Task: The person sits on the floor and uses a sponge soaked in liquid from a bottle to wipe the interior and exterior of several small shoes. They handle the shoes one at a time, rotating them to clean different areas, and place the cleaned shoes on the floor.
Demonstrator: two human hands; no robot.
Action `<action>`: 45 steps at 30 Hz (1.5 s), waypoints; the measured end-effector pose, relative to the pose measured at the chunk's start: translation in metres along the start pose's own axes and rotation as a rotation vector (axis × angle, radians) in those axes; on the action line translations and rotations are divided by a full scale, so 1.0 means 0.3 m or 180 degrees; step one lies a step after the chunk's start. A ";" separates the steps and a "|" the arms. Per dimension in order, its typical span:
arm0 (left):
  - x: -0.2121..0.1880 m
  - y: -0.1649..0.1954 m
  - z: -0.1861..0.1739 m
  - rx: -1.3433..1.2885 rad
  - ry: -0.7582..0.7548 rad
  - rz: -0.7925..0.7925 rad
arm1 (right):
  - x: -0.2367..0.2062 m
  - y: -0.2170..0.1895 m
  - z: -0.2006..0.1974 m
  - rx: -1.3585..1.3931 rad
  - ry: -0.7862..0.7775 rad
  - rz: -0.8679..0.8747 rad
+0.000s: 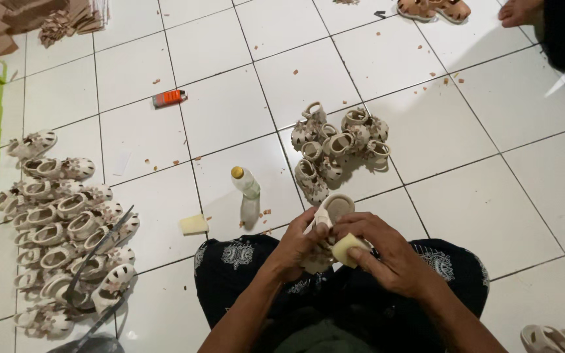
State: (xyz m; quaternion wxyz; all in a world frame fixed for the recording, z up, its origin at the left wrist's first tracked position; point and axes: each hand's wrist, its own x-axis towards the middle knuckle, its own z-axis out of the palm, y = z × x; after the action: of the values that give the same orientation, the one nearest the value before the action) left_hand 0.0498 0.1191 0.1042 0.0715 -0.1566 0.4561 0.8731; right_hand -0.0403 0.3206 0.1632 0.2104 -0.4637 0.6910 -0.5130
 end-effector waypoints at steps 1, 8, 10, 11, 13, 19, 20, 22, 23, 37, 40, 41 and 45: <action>0.002 0.004 0.007 0.0173 0.0009 0.0047 | -0.008 0.000 -0.008 -0.0089 -0.0021 -0.0067; -0.009 0.014 0.025 0.1043 -0.0165 0.0630 | -0.072 0.082 -0.012 0.1196 -0.0055 0.0674; -0.006 0.014 0.029 0.1266 -0.0045 0.0563 | -0.078 0.112 -0.012 0.1348 -0.0125 0.0687; -0.005 0.013 0.030 0.1379 0.0016 0.0526 | -0.078 0.125 -0.014 0.1428 -0.0160 0.0693; 0.004 0.008 0.035 0.1403 0.0135 0.0419 | -0.069 0.146 -0.023 0.1669 -0.0105 0.0641; 0.024 0.008 0.027 0.1229 0.0226 0.0210 | -0.064 0.142 -0.046 0.1502 0.0962 0.0686; 0.020 0.009 0.025 0.1258 0.0251 0.0152 | -0.067 0.132 -0.047 0.0989 0.1176 0.0699; 0.012 0.014 0.025 0.1656 0.0397 0.0043 | -0.058 0.115 -0.041 0.0214 0.1129 0.0631; 0.010 0.018 0.027 0.1862 0.0458 -0.0003 | -0.050 0.106 -0.037 -0.0179 0.1106 0.0586; -0.030 0.074 0.063 0.2727 0.0646 -0.0058 | 0.016 0.074 -0.007 -0.2268 0.0408 -0.0375; -0.035 0.086 0.060 0.2772 0.0713 -0.0217 | -0.001 0.068 -0.028 -0.2464 0.0038 -0.0014; -0.037 0.089 0.058 0.2718 0.0730 -0.0301 | -0.008 0.063 -0.033 -0.2472 -0.0083 0.0187; -0.041 0.088 0.058 0.2674 0.0696 -0.0114 | -0.028 0.047 -0.035 -0.1934 0.0465 -0.0009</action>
State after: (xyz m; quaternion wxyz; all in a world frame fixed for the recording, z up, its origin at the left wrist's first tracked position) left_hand 0.0508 0.1184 0.1381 0.0955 -0.2133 0.7740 0.5885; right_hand -0.0503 0.3338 0.1529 0.0113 -0.4683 0.8253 -0.3153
